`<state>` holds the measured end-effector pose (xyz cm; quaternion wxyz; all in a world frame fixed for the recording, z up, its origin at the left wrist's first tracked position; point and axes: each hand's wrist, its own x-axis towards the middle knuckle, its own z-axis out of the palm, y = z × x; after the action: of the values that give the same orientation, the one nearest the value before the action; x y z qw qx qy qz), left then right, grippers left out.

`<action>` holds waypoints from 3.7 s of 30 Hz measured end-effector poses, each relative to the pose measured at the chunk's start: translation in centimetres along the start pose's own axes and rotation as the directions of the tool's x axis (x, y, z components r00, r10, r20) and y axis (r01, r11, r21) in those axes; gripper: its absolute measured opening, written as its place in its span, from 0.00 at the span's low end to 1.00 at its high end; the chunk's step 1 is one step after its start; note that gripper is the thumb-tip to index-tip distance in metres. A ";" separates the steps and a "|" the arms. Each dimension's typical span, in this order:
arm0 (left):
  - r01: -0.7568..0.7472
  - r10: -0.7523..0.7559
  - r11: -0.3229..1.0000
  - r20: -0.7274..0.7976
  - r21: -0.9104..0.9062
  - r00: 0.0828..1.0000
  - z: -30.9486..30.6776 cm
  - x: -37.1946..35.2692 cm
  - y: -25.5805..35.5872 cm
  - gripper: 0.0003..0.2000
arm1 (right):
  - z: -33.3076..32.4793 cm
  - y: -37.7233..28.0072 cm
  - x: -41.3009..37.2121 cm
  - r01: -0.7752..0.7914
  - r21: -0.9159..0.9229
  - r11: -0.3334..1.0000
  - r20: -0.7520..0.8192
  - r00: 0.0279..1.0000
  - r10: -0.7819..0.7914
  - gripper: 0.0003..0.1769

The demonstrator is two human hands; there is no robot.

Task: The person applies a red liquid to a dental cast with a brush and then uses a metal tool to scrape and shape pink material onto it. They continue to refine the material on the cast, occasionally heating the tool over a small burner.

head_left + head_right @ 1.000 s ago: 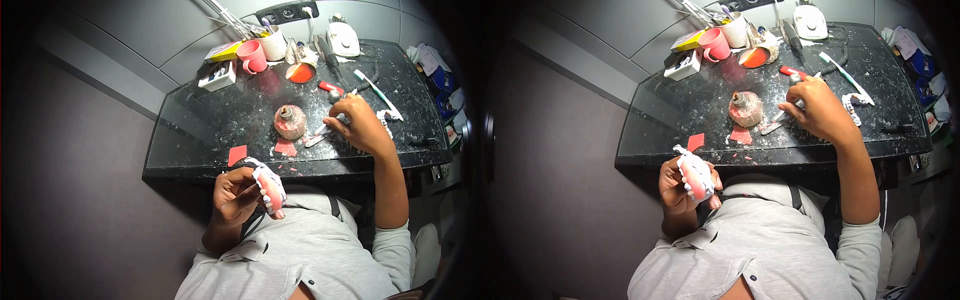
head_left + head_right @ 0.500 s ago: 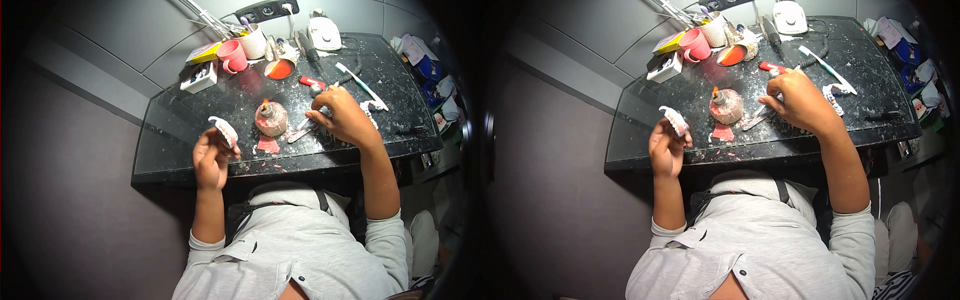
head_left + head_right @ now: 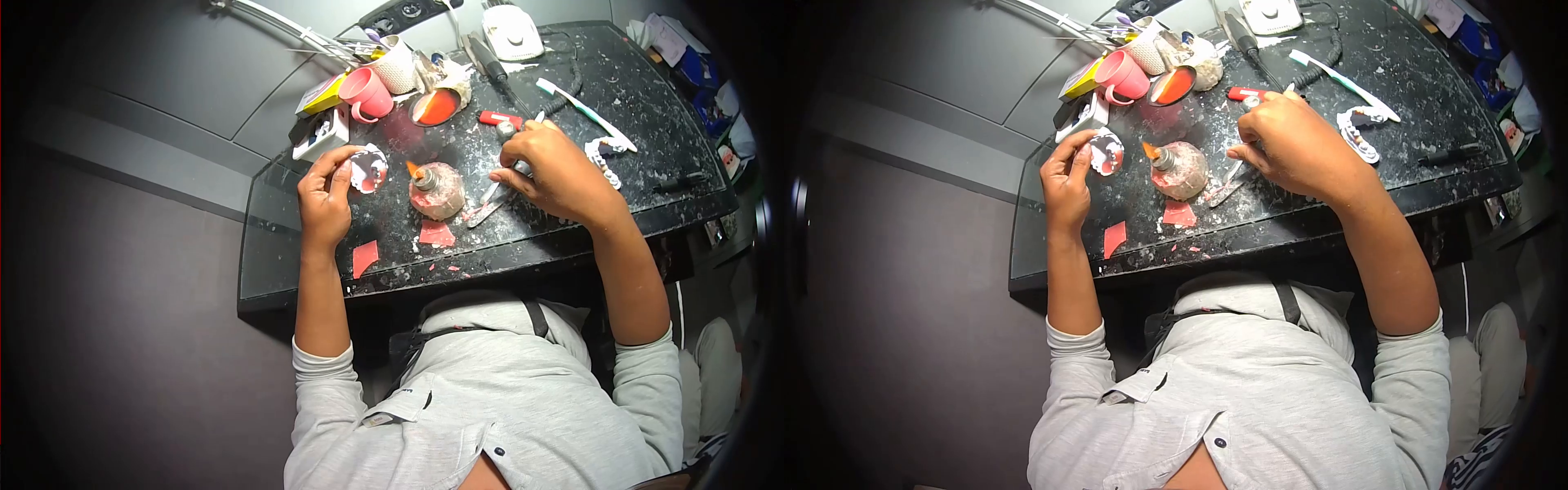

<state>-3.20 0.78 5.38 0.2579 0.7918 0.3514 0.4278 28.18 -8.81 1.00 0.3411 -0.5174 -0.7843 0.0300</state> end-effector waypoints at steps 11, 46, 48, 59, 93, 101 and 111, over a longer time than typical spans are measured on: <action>-0.127 0.109 0.982 0.132 0.140 0.985 0.9 2.3 1.6 0.11 | 0.4 0.2 -0.4 0.035 -0.011 0.999 -0.073 0.997 -0.036 0.15; 0.366 -0.435 0.312 0.211 -0.877 0.875 2.3 -8.1 1.0 0.13 | 0.2 -0.1 -0.2 0.026 -0.004 1.000 -0.030 0.999 -0.027 0.16; 0.370 -0.424 0.248 0.244 -0.895 0.872 2.1 -8.9 2.5 0.14 | 0.2 -0.1 -0.1 0.022 0.001 1.000 -0.050 0.999 -0.022 0.17; 0.420 -0.236 -0.108 0.434 -0.901 0.870 2.8 -11.6 7.7 0.20 | 0.0 -0.5 0.3 0.015 0.062 0.998 -0.066 0.998 -0.011 0.16; 0.428 -0.149 -0.220 0.464 -0.876 0.873 2.8 -11.8 8.9 0.19 | -0.3 -0.7 0.3 0.010 0.077 0.997 -0.050 0.999 -0.006 0.15; 0.383 -0.172 -0.086 0.392 -0.920 0.904 2.4 -12.4 8.9 0.17 | -0.1 -0.5 0.3 0.015 0.064 0.998 -0.059 0.998 -0.011 0.15; 0.278 -0.160 0.026 0.271 -0.960 0.949 2.4 -12.7 8.5 0.19 | -0.2 -0.6 0.3 0.014 0.062 0.998 -0.054 0.999 -0.010 0.15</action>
<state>-3.15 -14.62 3.91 0.8042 0.3552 0.0703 0.4712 27.77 -8.90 1.59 0.3780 -0.5024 -0.7766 0.0386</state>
